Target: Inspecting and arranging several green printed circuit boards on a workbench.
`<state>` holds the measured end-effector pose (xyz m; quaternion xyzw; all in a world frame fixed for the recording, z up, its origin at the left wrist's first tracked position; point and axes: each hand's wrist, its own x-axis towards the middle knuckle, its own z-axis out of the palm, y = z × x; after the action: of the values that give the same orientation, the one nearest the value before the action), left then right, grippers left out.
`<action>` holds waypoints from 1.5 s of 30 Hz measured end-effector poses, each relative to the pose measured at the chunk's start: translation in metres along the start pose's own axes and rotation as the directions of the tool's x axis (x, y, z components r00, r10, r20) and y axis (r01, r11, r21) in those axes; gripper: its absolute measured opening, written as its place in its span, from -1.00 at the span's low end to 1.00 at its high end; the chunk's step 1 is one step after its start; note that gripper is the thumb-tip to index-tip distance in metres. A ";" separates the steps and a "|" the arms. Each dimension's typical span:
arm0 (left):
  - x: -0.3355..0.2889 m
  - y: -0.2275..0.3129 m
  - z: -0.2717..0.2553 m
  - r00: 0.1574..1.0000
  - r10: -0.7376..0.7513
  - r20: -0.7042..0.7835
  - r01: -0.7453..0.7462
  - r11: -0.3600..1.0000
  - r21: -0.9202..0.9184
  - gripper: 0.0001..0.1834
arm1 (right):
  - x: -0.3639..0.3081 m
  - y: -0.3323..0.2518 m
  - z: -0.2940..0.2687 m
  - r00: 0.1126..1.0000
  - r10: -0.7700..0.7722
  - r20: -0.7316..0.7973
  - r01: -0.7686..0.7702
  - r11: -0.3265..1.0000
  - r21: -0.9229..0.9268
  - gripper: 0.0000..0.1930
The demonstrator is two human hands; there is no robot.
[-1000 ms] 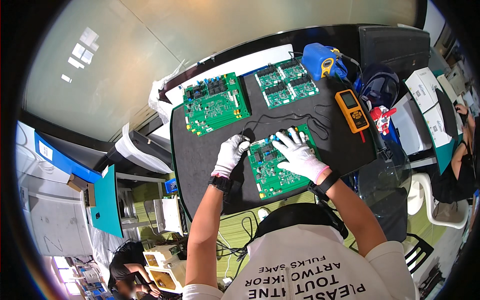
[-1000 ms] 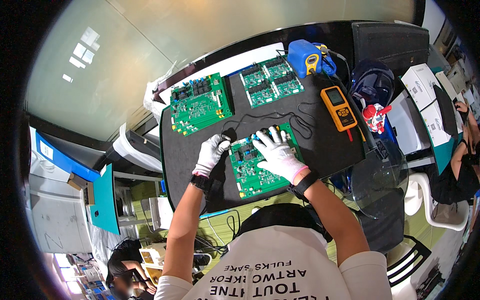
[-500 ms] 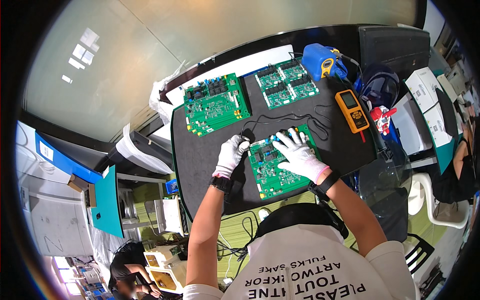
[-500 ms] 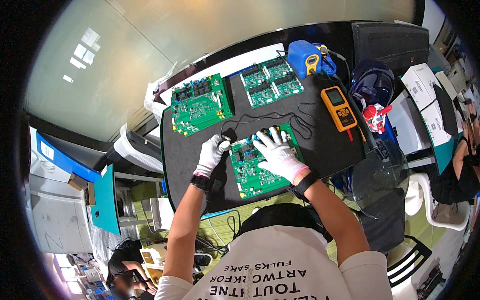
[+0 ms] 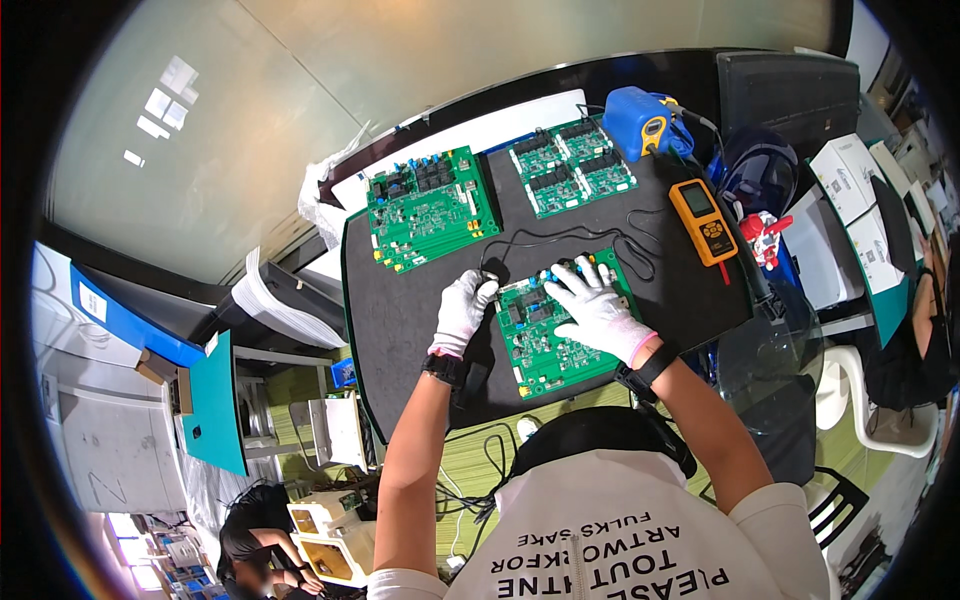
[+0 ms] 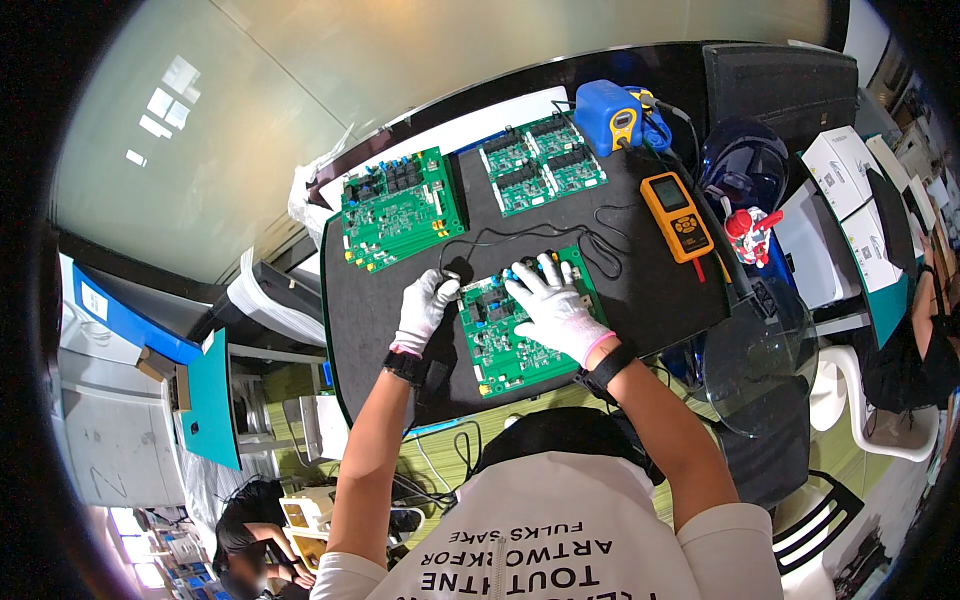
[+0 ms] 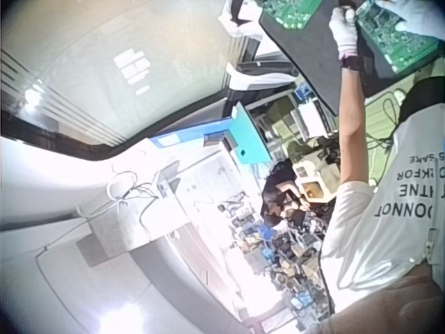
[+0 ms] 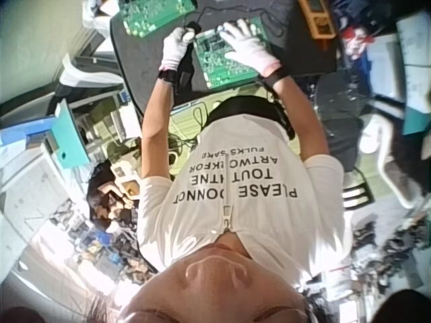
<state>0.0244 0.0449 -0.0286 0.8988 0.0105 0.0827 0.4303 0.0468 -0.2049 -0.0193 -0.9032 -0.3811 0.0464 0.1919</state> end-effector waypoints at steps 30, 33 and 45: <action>0.004 0.002 -0.001 0.997 -0.061 0.048 0.067 0.991 -0.116 -0.80 | -0.001 0.002 0.002 1.000 0.000 -0.006 0.000 1.000 -0.008 -0.27; 0.004 0.001 -0.001 0.998 -0.047 0.040 0.051 0.994 -0.096 -0.80 | -0.001 0.001 0.001 1.000 0.000 -0.008 0.000 1.000 -0.008 -0.27; 0.001 -0.002 0.002 0.999 -0.030 0.010 0.031 0.999 -0.032 -0.80 | -0.002 -0.001 -0.001 1.000 0.001 0.011 -0.001 0.999 -0.039 -0.27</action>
<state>0.0260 0.0449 -0.0316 0.8920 0.0209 0.0721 0.4458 0.0450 -0.2058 -0.0178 -0.9067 -0.3826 0.0441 0.1722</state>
